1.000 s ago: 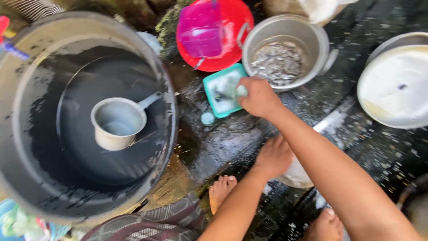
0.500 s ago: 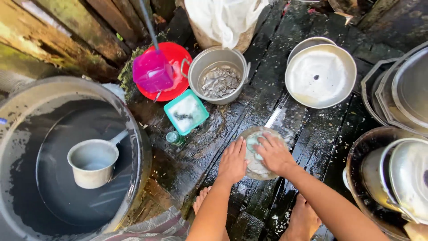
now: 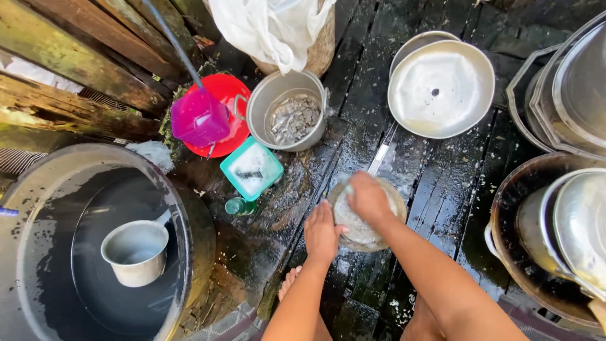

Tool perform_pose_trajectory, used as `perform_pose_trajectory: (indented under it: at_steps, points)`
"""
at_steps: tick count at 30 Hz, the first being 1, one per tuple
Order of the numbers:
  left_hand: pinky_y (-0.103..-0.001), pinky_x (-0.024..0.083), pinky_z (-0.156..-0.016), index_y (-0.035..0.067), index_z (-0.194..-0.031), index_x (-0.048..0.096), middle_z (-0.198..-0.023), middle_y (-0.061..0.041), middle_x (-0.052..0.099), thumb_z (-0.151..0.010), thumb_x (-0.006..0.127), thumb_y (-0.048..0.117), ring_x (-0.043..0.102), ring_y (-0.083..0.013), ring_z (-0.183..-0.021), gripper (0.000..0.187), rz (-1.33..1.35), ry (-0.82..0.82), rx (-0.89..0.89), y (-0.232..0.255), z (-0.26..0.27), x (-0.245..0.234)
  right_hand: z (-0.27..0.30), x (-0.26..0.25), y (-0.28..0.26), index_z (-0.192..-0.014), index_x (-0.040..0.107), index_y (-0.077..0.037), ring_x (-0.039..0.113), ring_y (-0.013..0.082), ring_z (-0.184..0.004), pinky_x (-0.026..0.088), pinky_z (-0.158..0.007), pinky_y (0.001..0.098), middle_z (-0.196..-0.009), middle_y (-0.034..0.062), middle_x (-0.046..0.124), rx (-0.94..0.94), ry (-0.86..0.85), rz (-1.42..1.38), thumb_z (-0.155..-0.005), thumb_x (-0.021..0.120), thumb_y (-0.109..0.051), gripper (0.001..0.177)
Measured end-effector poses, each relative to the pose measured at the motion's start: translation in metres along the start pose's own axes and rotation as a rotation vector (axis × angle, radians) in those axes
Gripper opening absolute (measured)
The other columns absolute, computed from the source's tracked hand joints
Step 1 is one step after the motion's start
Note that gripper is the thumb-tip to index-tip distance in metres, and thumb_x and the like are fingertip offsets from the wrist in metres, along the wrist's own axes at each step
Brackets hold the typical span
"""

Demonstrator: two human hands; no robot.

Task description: Washing various kitchen utensils and pots in buckets of water on a wooden platform.

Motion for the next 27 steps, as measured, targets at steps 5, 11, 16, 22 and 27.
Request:
perform_pose_trajectory:
  at_steps: [5, 11, 16, 22, 27]
  points:
    - [-0.048, 0.027, -0.118, 0.000, -0.157, 0.025, -0.156, -0.014, 0.043, -0.077, 0.082, 0.036, 0.038, -0.0316, -0.143, 0.105, 0.037, 0.047, -0.067, -0.012, -0.001, -0.007, 0.006, 0.006, -0.035, -0.098, 0.062, -0.006, 0.064, 0.0405, -0.113, 0.051, -0.100, 0.0491, -0.115, 0.0197, 0.067, -0.448, 0.029, 0.025, -0.070, 0.072, -0.014, 0.030]
    - [-0.051, 0.026, -0.117, 0.002, -0.149, 0.038, -0.154, -0.016, 0.044, -0.086, 0.069, 0.020, 0.036, -0.0375, -0.142, 0.073, -0.035, 0.187, 0.200, -0.008, 0.014, -0.018, 0.002, 0.020, -0.006, -0.106, 0.065, -0.007, 0.064, 0.0400, -0.113, 0.050, -0.104, 0.0483, -0.117, 0.0181, 0.067, -0.188, 0.019, 0.018, -0.081, 0.065, -0.008, 0.024]
    - [-0.050, 0.030, -0.119, 0.003, -0.145, 0.050, -0.148, -0.015, 0.052, -0.084, 0.051, -0.004, 0.042, -0.0353, -0.142, 0.061, -0.102, 0.346, 0.238, -0.028, 0.000, -0.039, 0.072, 0.037, -0.059, -0.104, 0.063, -0.001, 0.058, 0.0442, -0.123, 0.046, -0.107, 0.0489, -0.118, 0.0232, 0.063, -0.690, -0.105, 0.112, -0.076, 0.063, -0.014, 0.030]
    - [-0.051, 0.037, -0.112, 0.009, -0.133, 0.060, -0.142, -0.015, 0.056, -0.090, 0.058, 0.008, 0.047, -0.0367, -0.135, 0.043, -0.046, 0.370, 0.309, -0.002, -0.011, -0.062, 0.116, 0.009, -0.064, -0.102, 0.060, -0.005, 0.050, 0.0401, -0.139, 0.044, -0.114, 0.0499, -0.128, 0.0175, 0.060, -1.154, -0.339, 0.227, -0.089, 0.060, -0.018, 0.019]
    - [-0.051, 0.029, -0.116, 0.015, -0.140, 0.058, -0.153, -0.012, 0.048, -0.094, 0.063, 0.022, 0.039, -0.0351, -0.143, 0.047, -0.148, 0.087, 0.444, 0.026, -0.016, -0.019, 0.110, -0.026, -0.041, -0.112, 0.061, -0.017, 0.054, 0.0375, -0.124, 0.049, -0.102, 0.0518, -0.129, 0.0134, 0.057, -1.107, -0.428, 0.277, -0.082, 0.064, -0.013, 0.030]
Point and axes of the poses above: each hand's wrist, its own z-axis away from the middle knuckle, its own x-axis out of the palm, y = z × x, the point moved 10 cm from there along -z, towards the middle knuckle
